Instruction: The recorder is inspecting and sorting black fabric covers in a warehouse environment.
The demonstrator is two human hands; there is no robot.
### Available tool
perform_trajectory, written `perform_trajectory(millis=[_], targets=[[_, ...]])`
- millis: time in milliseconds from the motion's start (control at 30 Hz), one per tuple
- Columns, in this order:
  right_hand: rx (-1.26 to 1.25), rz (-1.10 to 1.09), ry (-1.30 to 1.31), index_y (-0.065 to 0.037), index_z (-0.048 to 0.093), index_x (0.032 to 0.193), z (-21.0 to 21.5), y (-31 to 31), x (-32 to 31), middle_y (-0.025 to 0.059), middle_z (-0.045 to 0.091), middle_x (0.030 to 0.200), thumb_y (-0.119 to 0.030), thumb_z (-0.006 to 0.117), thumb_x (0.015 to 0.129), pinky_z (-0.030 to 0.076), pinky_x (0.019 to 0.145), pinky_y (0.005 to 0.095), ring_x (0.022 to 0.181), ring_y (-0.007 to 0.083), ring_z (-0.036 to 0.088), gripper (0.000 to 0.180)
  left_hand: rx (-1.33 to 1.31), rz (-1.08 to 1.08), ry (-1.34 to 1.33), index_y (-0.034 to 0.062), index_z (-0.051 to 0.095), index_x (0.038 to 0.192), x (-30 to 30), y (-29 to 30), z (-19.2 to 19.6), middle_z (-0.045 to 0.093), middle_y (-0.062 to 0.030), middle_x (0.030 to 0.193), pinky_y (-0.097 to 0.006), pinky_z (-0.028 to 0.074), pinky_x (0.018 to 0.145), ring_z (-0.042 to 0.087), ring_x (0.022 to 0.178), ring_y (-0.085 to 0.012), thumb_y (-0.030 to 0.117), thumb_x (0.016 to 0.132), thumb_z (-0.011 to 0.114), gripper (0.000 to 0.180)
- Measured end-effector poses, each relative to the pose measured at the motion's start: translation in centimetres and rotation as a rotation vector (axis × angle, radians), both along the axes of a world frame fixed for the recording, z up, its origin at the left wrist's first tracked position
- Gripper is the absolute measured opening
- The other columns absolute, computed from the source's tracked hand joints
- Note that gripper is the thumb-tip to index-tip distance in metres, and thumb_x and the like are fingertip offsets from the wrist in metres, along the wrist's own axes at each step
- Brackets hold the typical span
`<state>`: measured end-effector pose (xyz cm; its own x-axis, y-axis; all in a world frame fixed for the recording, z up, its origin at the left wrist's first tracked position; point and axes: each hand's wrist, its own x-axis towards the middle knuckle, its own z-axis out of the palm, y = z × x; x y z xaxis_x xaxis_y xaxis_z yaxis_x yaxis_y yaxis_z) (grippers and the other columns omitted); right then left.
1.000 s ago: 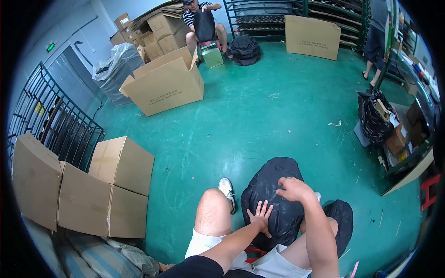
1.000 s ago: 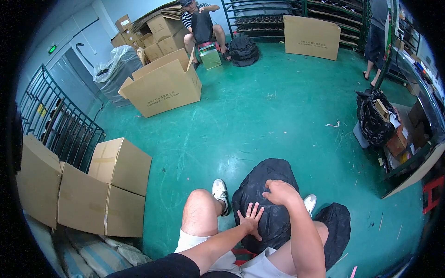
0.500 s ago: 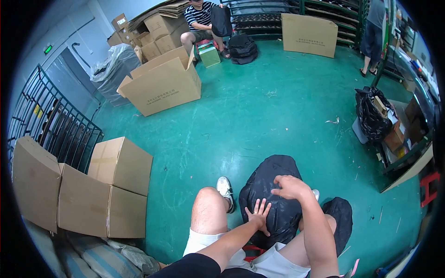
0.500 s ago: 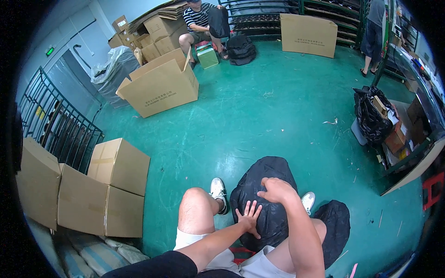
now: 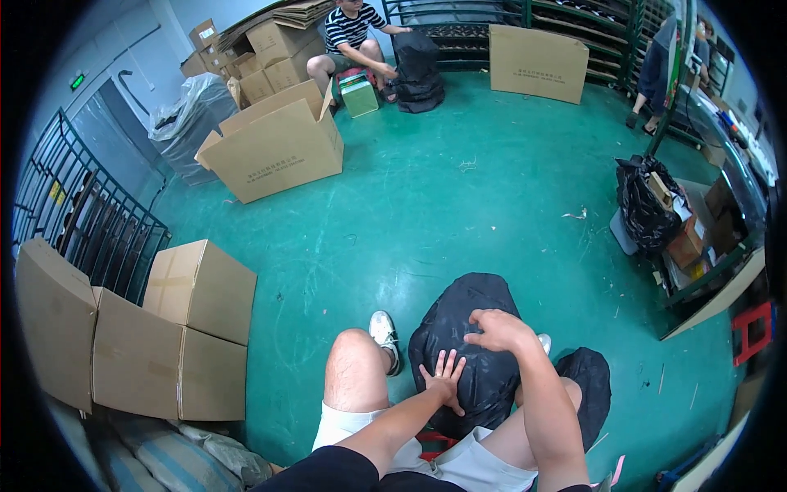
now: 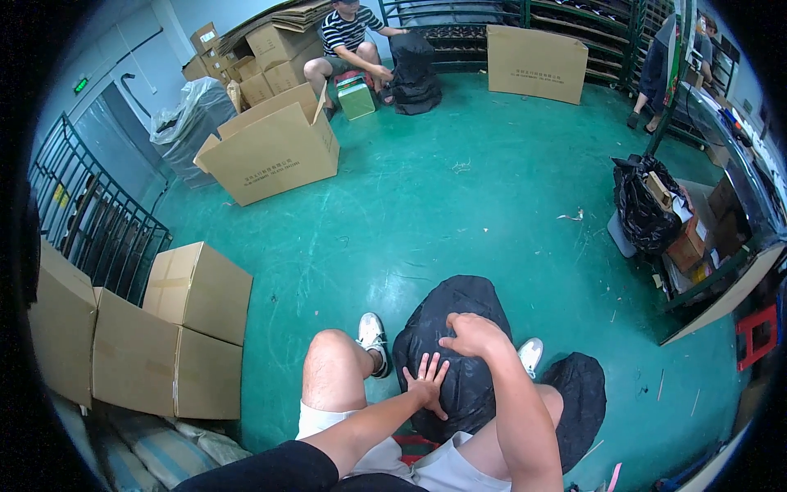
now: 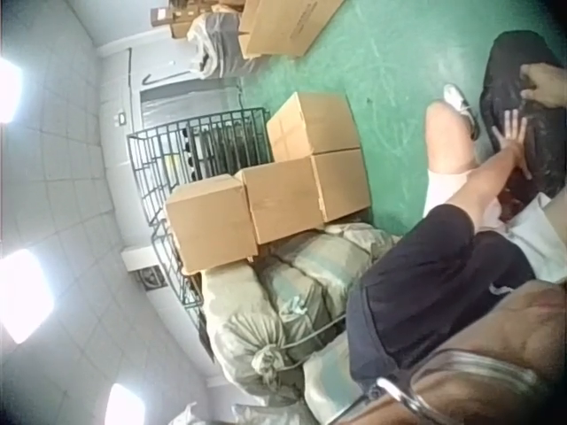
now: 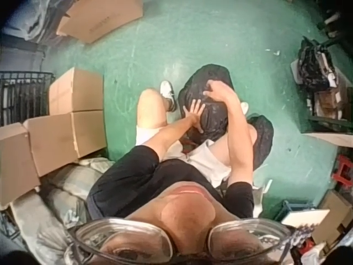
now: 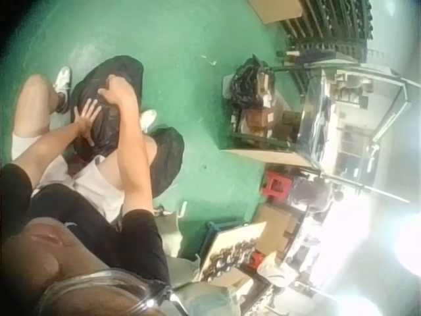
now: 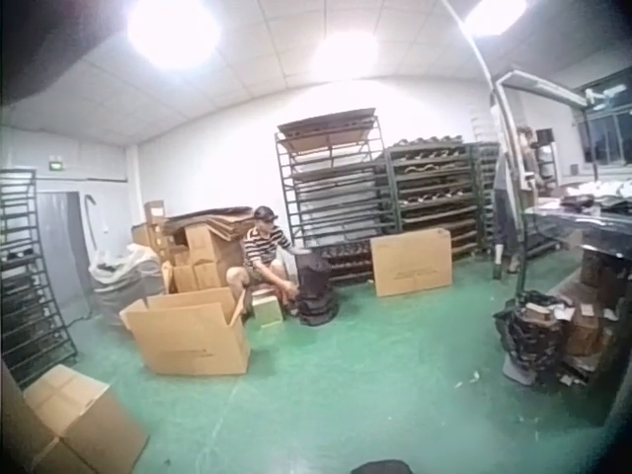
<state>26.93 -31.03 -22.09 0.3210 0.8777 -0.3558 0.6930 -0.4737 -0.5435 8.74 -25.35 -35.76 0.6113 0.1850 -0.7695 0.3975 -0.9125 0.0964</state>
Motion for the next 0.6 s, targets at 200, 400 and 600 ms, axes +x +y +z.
perform_trajectory(millis=[200, 400, 600], targets=[[-0.004, -0.001, -0.007, 0.001, 0.059, 0.118, 0.0, 0.14, 0.08, 0.0215, 0.066, 0.11, -0.038, 0.068, 0.085, 0.048, 0.093, 0.0426, 0.108, 0.036, 0.061, 0.052, -0.005, -0.002, -0.002, 0.0219, -0.013, 0.154, -0.02, 0.03, 0.01, -0.024, -0.0092, 0.159, -0.076, 0.008, 0.106, -0.022, 0.146, -0.0339, 0.068, 0.047, 0.084, 0.152], [-0.007, 0.004, -0.001, -0.001, 0.059, 0.119, -0.45, 0.08, -0.06, 0.0211, 0.066, 0.111, -0.038, 0.068, 0.085, 0.048, 0.092, 0.0426, 0.109, 0.0357, 0.061, 0.051, -0.006, 0.001, -0.006, 0.0221, -0.013, 0.154, -0.14, 0.13, -0.07, -0.025, -0.0083, 0.159, -0.076, 0.007, 0.106, -0.022, 0.146, -0.0335, 0.068, 0.046, 0.084, 0.153], [-0.071, -0.004, 0.025, -0.001, 0.061, 0.117, -0.07, 0.38, -0.54, 0.0215, 0.064, 0.116, -0.036, 0.067, 0.085, 0.047, 0.096, 0.0432, 0.114, 0.0355, 0.059, 0.048, -0.005, 0.011, -0.02, 0.0228, -0.013, 0.154, -0.61, 0.17, -0.12, -0.024, -0.0079, 0.159, -0.076, 0.007, 0.106, -0.021, 0.146, -0.0331, 0.067, 0.046, 0.085, 0.152]])
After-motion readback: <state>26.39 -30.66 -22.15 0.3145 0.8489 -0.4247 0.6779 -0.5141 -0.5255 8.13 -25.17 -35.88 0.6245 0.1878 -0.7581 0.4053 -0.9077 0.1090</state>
